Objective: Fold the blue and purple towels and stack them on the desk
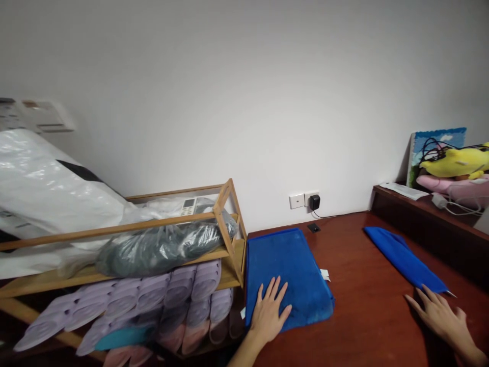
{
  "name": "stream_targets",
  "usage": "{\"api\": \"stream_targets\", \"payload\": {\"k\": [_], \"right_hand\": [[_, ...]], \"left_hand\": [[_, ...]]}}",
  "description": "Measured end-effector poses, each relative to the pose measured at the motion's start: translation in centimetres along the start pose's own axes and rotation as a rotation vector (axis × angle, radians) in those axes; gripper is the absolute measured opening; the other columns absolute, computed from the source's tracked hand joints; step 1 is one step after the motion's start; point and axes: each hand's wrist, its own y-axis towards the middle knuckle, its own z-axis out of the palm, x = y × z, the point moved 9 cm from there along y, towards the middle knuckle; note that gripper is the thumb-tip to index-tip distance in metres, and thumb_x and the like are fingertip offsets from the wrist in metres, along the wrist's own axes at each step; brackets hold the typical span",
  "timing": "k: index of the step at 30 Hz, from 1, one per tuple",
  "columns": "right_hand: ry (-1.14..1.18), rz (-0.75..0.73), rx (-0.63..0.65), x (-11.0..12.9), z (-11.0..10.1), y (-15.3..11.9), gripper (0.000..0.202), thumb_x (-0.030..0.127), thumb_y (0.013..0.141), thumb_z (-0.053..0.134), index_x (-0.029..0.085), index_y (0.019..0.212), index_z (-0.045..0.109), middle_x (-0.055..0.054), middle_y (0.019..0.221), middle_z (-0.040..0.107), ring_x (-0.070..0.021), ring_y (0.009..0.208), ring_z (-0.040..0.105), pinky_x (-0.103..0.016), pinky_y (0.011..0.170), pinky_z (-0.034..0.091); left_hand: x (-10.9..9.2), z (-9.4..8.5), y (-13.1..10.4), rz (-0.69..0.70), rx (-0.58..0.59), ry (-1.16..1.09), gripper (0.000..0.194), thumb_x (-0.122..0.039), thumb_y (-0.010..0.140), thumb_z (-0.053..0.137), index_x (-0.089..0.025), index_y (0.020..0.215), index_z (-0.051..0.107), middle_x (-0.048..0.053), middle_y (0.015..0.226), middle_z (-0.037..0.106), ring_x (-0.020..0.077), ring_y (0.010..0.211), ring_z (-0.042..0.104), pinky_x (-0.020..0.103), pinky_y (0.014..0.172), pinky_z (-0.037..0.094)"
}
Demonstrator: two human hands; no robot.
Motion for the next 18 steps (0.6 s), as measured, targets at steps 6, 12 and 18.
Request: {"api": "stream_targets", "payload": {"k": [6, 12, 18], "right_hand": [[-0.127, -0.177, 0.031, 4.3, -0.9, -4.1, 0.045, 0.042, 0.069, 0.046, 0.04, 0.111, 0.062, -0.009, 0.128, 0.055, -0.038, 0.127, 0.034, -0.066, 0.097, 0.021], [0.035, -0.111, -0.1, 7.3, -4.6, -7.9, 0.058, 0.054, 0.074, 0.04, 0.033, 0.127, 0.051, -0.014, 0.106, 0.063, -0.0396, 0.099, 0.054, -0.062, 0.084, 0.038], [0.077, 0.164, -0.231, 4.3, -3.7, -7.6, 0.071, 0.062, 0.078, 0.024, 0.036, 0.143, 0.018, -0.013, 0.136, 0.045, -0.041, 0.108, 0.052, -0.06, 0.081, 0.039]], "left_hand": [[1.6, 0.1, 1.8, -0.001, -0.037, 0.01, 0.057, -0.054, 0.093, 0.028, -0.033, 0.144, 0.016, 0.004, 0.153, 0.019, 0.027, 0.139, 0.017, 0.054, 0.109, 0.016], [1.3, -0.2, 2.5, -0.051, -0.02, 0.005, 0.053, -0.047, 0.092, 0.035, -0.033, 0.142, 0.024, 0.005, 0.151, 0.024, 0.0304, 0.138, 0.018, 0.063, 0.107, 0.012], [-0.2, 1.1, -1.9, -0.138, -0.066, -0.005, 0.055, -0.038, 0.093, 0.033, -0.033, 0.145, 0.015, 0.004, 0.153, 0.014, 0.0291, 0.14, 0.013, 0.063, 0.107, 0.014]]}}
